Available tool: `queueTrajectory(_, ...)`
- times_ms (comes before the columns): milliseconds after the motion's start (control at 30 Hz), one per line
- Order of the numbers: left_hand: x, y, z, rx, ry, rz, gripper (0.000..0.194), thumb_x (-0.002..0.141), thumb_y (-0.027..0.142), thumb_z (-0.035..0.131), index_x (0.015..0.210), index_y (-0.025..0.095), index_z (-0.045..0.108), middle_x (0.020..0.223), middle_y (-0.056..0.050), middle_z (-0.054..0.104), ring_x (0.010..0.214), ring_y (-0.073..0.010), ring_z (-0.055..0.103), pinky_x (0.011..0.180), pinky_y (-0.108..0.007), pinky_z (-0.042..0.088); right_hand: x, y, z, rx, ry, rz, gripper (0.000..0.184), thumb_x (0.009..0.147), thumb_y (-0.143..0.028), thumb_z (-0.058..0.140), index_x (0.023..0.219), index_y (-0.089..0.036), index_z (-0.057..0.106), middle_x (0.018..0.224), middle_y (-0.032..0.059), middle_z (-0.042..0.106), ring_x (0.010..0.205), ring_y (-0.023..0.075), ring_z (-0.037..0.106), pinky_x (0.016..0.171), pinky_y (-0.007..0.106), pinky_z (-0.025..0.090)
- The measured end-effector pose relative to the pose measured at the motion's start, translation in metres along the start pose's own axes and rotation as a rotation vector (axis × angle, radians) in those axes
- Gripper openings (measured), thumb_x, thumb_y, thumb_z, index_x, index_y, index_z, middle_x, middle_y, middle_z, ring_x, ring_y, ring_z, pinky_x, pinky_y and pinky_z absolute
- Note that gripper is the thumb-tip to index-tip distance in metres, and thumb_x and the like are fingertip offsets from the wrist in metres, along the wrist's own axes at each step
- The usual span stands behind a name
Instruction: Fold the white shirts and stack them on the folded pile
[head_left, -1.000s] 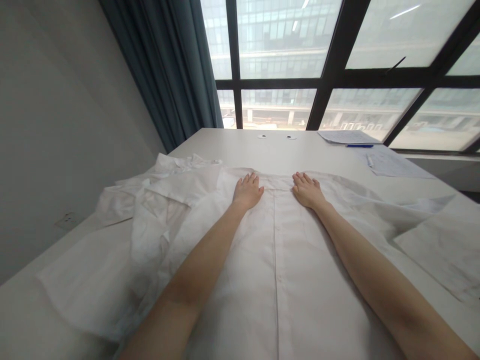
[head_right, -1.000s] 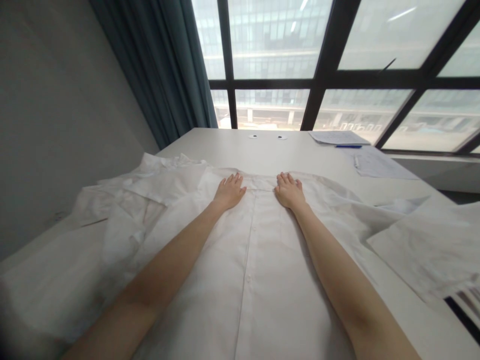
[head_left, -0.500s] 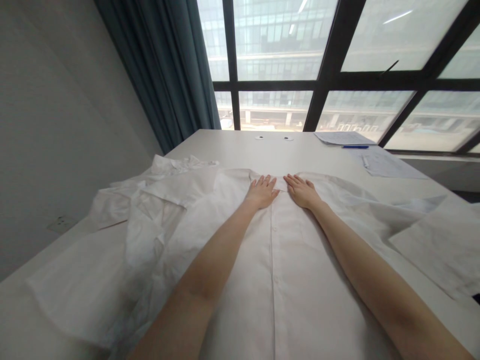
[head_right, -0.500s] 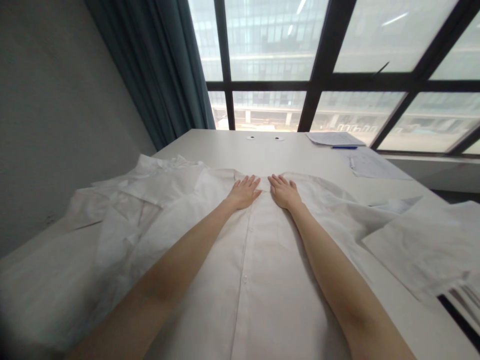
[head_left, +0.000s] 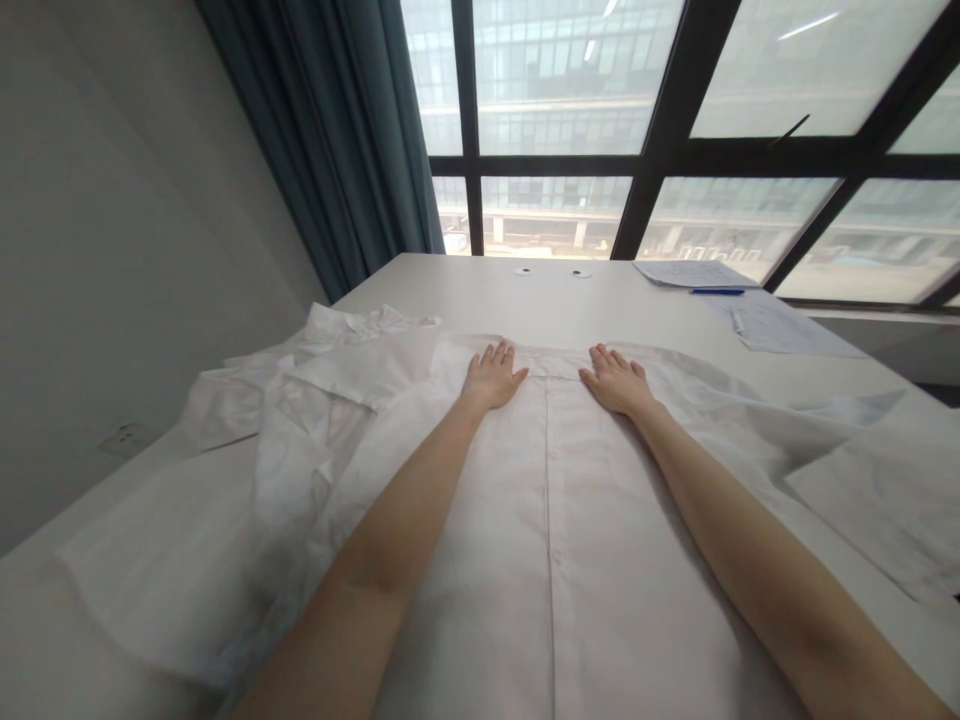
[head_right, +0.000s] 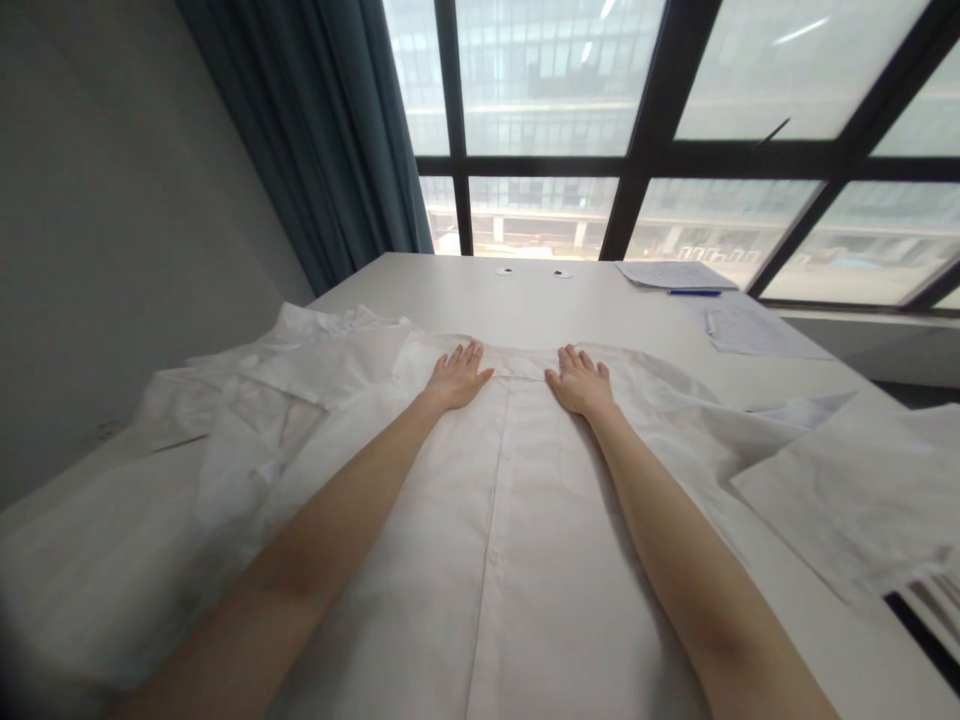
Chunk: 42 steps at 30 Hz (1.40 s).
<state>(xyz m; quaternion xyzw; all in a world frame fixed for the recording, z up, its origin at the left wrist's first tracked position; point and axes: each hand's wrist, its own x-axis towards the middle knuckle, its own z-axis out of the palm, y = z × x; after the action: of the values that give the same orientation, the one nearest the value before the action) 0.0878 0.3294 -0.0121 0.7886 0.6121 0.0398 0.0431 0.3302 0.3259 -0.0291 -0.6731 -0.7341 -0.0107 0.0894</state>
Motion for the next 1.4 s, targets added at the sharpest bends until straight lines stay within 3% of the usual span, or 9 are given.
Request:
queueTrajectory(133, -0.001, 0.000, 0.003, 0.008, 0.058, -0.035, 0.064, 0.101, 0.048, 0.022, 0.155, 0.012, 0.024, 0.161, -0.013, 0.024, 0.149, -0.0296, 0.019, 0.119, -0.051, 0.020, -0.001, -0.004, 0.001, -0.006, 0.071, 0.047, 0.065, 0.096, -0.049, 0.028, 0.148, -0.012, 0.039, 0.153, 0.0186, 0.040, 0.140, 0.0323, 0.037, 0.110, 0.057, 0.029)
queueTrajectory(267, -0.004, 0.003, 0.003, 0.025, 0.123, -0.050, 0.063, 0.100, 0.044, 0.031, 0.151, 0.007, 0.030, 0.159, -0.019, 0.026, 0.147, -0.0306, 0.025, 0.118, -0.051, 0.022, -0.004, -0.013, -0.005, -0.018, 0.185, 0.019, 0.060, 0.095, -0.037, 0.031, 0.145, -0.005, 0.040, 0.150, 0.0238, 0.042, 0.140, 0.0331, 0.037, 0.112, 0.057, 0.023)
queueTrajectory(367, -0.006, 0.008, 0.001, 0.039, 0.186, -0.025, 0.059, 0.099, 0.036, 0.035, 0.150, 0.007, 0.033, 0.159, -0.019, 0.028, 0.146, -0.0283, 0.027, 0.119, -0.048, 0.020, -0.006, -0.021, -0.010, -0.017, 0.208, -0.117, 0.056, 0.095, -0.030, 0.033, 0.147, -0.009, 0.039, 0.156, 0.0173, 0.037, 0.145, 0.0274, 0.028, 0.116, 0.051, 0.017)
queueTrajectory(467, -0.006, 0.014, 0.001, 0.044, 0.218, 0.060, 0.054, 0.098, 0.030, 0.035, 0.149, 0.013, 0.035, 0.159, -0.013, 0.031, 0.147, -0.0220, 0.026, 0.121, -0.041, 0.015, -0.005, -0.025, -0.011, -0.004, 0.143, -0.278, 0.052, 0.096, -0.033, 0.037, 0.146, -0.019, 0.043, 0.158, 0.0063, 0.035, 0.147, 0.0227, 0.025, 0.117, 0.043, 0.021)
queueTrajectory(600, -0.004, 0.018, 0.003, 0.042, 0.170, 0.170, 0.050, 0.100, 0.032, 0.032, 0.149, 0.019, 0.037, 0.160, -0.008, 0.031, 0.147, -0.0202, 0.027, 0.121, -0.041, 0.016, -0.002, -0.021, -0.005, 0.019, 0.048, -0.360, 0.052, 0.100, -0.041, 0.032, 0.148, -0.026, 0.042, 0.158, 0.0019, 0.036, 0.146, 0.0239, 0.028, 0.115, 0.046, 0.026)
queueTrajectory(767, -0.002, 0.016, 0.005, 0.040, 0.089, 0.212, 0.053, 0.103, 0.043, 0.028, 0.151, 0.024, 0.034, 0.161, -0.007, 0.028, 0.148, -0.0242, 0.025, 0.119, -0.048, 0.021, 0.001, -0.017, -0.002, 0.042, -0.009, -0.349, 0.054, 0.101, -0.046, 0.028, 0.151, -0.027, 0.036, 0.158, 0.0028, 0.035, 0.145, 0.0258, 0.029, 0.115, 0.051, 0.025)
queueTrajectory(1067, -0.003, 0.018, 0.002, 0.040, 0.046, 0.202, 0.053, 0.103, 0.044, 0.025, 0.153, 0.025, 0.031, 0.162, -0.004, 0.024, 0.149, -0.0259, 0.021, 0.119, -0.053, 0.019, 0.001, -0.022, -0.007, 0.067, -0.004, -0.264, 0.054, 0.101, -0.050, 0.028, 0.148, -0.028, 0.041, 0.156, 0.0028, 0.039, 0.144, 0.0254, 0.033, 0.115, 0.052, 0.026)
queueTrajectory(1200, -0.003, 0.018, 0.002, 0.038, 0.039, 0.179, 0.053, 0.104, 0.044, 0.025, 0.153, 0.024, 0.031, 0.162, -0.004, 0.025, 0.149, -0.0272, 0.021, 0.118, -0.054, 0.019, 0.001, -0.021, -0.008, 0.070, 0.041, -0.191, 0.048, 0.102, -0.043, 0.027, 0.140, -0.028, 0.052, 0.150, 0.0041, 0.048, 0.139, 0.0262, 0.041, 0.111, 0.055, 0.029)
queueTrajectory(1400, -0.003, 0.017, 0.003, 0.034, 0.053, 0.138, 0.055, 0.103, 0.047, 0.023, 0.152, 0.024, 0.032, 0.162, -0.004, 0.026, 0.149, -0.0275, 0.020, 0.119, -0.054, 0.018, -0.001, -0.015, -0.007, 0.064, 0.136, -0.083, 0.040, 0.100, -0.030, 0.034, 0.131, -0.027, 0.060, 0.142, 0.0042, 0.058, 0.133, 0.0250, 0.047, 0.111, 0.056, 0.024)
